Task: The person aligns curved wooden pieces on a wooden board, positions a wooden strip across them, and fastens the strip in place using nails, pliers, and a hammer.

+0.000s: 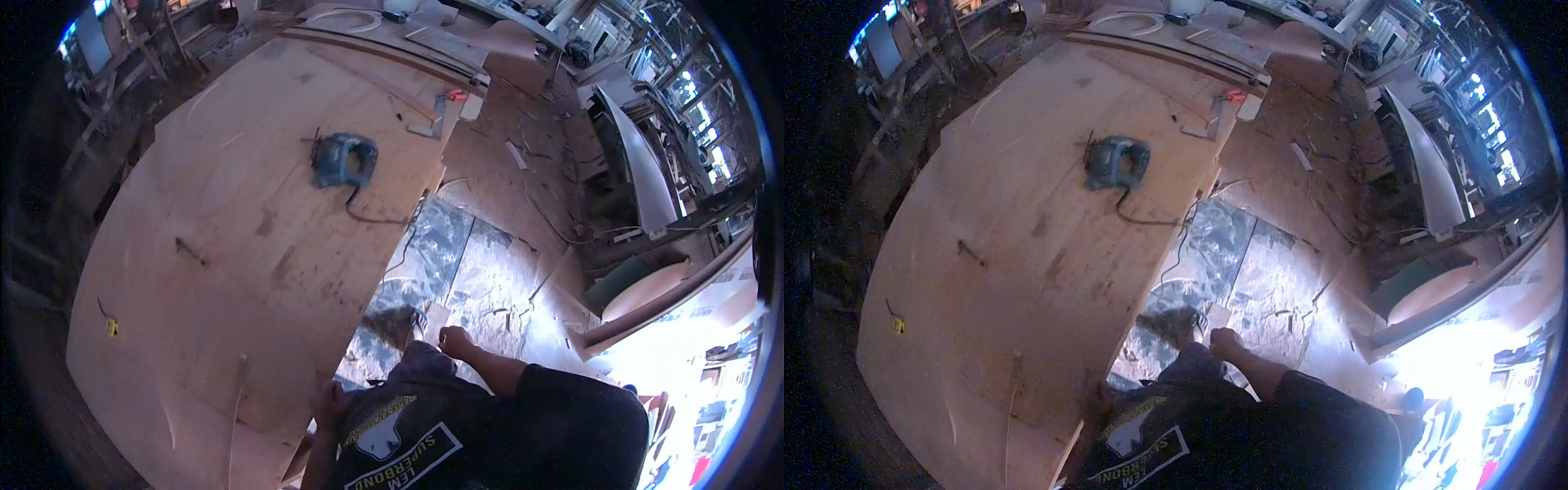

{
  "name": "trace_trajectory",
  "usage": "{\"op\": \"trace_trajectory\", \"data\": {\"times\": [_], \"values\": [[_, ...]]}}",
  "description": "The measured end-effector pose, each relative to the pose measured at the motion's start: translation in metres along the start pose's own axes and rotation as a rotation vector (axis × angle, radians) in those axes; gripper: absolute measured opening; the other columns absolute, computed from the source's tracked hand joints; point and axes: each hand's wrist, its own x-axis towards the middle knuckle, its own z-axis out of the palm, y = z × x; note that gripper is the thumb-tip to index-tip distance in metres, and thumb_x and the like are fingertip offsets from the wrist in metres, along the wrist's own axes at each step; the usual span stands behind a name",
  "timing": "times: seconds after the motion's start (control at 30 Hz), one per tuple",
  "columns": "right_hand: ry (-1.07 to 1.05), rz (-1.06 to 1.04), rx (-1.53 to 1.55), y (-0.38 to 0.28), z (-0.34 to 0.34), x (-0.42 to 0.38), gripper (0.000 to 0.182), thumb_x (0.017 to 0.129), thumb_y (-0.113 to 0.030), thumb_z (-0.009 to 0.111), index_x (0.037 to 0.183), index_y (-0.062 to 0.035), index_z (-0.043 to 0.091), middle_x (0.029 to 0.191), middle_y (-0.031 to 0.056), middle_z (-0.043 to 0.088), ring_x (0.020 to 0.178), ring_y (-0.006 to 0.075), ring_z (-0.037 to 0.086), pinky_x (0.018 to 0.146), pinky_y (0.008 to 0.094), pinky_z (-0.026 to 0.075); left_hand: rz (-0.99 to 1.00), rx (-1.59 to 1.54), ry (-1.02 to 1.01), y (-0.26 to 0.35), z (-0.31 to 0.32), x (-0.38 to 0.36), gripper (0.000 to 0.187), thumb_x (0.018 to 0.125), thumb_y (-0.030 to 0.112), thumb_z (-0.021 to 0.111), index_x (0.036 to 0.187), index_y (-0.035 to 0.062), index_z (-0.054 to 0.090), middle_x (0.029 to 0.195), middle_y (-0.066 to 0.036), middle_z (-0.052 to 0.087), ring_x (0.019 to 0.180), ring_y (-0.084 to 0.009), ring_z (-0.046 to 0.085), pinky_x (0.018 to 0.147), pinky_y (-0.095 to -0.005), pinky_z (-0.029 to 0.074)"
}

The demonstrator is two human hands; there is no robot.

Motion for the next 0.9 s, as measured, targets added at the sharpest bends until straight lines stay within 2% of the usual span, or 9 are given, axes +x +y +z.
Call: {"op": "trace_trajectory", "data": {"times": [0.1,0.13,0.2,0.23,0.3,0.4,0.63,0.7,0.9], "values": [[-0.076,-0.082,-0.126,0.126,0.017,0.061,0.023,0.079,-0.032,0.069,0.086,-0.0117,0.074,0.089,0.0162,0.073,0.089,0.0379,0.07,0.081,0.049,0.057,0.075,0.065,0.098,0.029,0.056,0.026,0.004,0.091,0.007,0.063,0.088,0.0059,0.063,0.082,-0.017,0.064,0.074,-0.0385,0.063,0.063,-0.0462,0.05],[-0.137,-0.095,-0.183,0.158,0.036,0.063,0.025,0.079,-0.036,0.071,0.089,-0.0136,0.076,0.093,0.0158,0.074,0.093,0.0374,0.07,0.084,0.0488,0.056,-0.018,0.008,0.052,0.04,0.071,0.031,0.003,0.091,0.006,0.063,0.088,0.0056,0.063,0.082,-0.017,0.064,0.074,-0.0379,0.063,0.063,-0.046,0.05],[-0.279,0.082,-0.156,0.181,-0.028,0.075,0.029,0.082,-0.039,0.066,0.09,-0.0142,0.079,0.098,0.0143,0.075,0.098,0.0357,0.07,0.087,0.0474,0.056,-0.206,-0.107,-0.024,0.072,0.101,0.052,0.002,0.09,0.005,0.063,0.089,0.0051,0.064,0.083,-0.017,0.064,0.075,-0.0368,0.064,0.064,-0.0457,0.051],[-0.223,0.123,-0.173,0.201,-0.037,0.082,0.03,0.082,-0.039,0.066,0.089,-0.0136,0.079,0.099,0.0141,0.075,0.098,0.0349,0.07,0.088,0.0469,0.056,-0.013,-0.087,0.118,0.095,0.114,0.071,0.007,0.086,0.0,0.063,0.087,0.0052,0.067,0.083,-0.015,0.064,0.075,-0.0344,0.064,0.066,-0.0436,0.052],[-0.14,0.193,-0.174,0.235,-0.073,0.099,0.03,0.081,-0.037,0.065,0.091,-0.0131,0.08,0.1,0.0139,0.076,0.099,0.0336,0.071,0.089,0.0455,0.056,0.116,-0.178,0.022,0.131,0.13,0.111,0.01,0.082,-0.002,0.062,0.085,0.0056,0.067,0.082,-0.014,0.063,0.075,-0.0332,0.065,0.065,-0.0422,0.052],[-0.165,0.202,-0.06,0.257,-0.123,0.118,0.033,0.085,-0.03,0.059,0.09,-0.0032,0.077,0.103,0.0213,0.074,0.1,0.0371,0.07,0.089,0.0489,0.056,0.141,-0.233,-0.09,0.169,0.138,0.155,0.01,0.075,-0.004,0.06,0.077,0.0051,0.064,0.077,-0.012,0.061,0.071,-0.0323,0.063,0.064,-0.0406,0.051],[0.093,0.155,-0.078,0.301,-0.113,0.171,0.032,0.081,-0.043,0.071,0.084,-0.0113,0.076,0.09,0.0141,0.074,0.088,0.0341,0.07,0.08,0.0484,0.056,0.191,-0.212,-0.16,0.153,0.196,0.236,0.007,0.079,0.005,0.06,0.073,0.0077,0.062,0.077,-0.014,0.061,0.069,-0.037,0.062,0.06,-0.0473,0.05],[0.261,0.239,0.182,0.278,-0.139,0.168,0.032,0.073,-0.039,0.079,0.082,-0.0093,0.075,0.083,0.0126,0.073,0.081,0.0338,0.07,0.076,0.0474,0.056,0.189,-0.25,-0.216,0.159,0.208,0.268,0.006,0.08,0.004,0.061,0.076,0.0071,0.063,0.079,-0.014,0.062,0.071,-0.037,0.063,0.062,-0.0468,0.051],[0.45,0.473,0.261,0.262,-0.242,0.235,0.025,0.073,-0.029,0.079,0.08,-0.0053,0.074,0.086,0.0165,0.074,0.084,0.0325,0.072,0.08,0.0444,0.056,0.225,-0.396,-0.295,0.176,0.246,0.35,0.003,0.081,0.001,0.062,0.081,0.004,0.063,0.083,-0.016,0.063,0.078,-0.0356,0.065,0.069,-0.0448,0.052]]}}
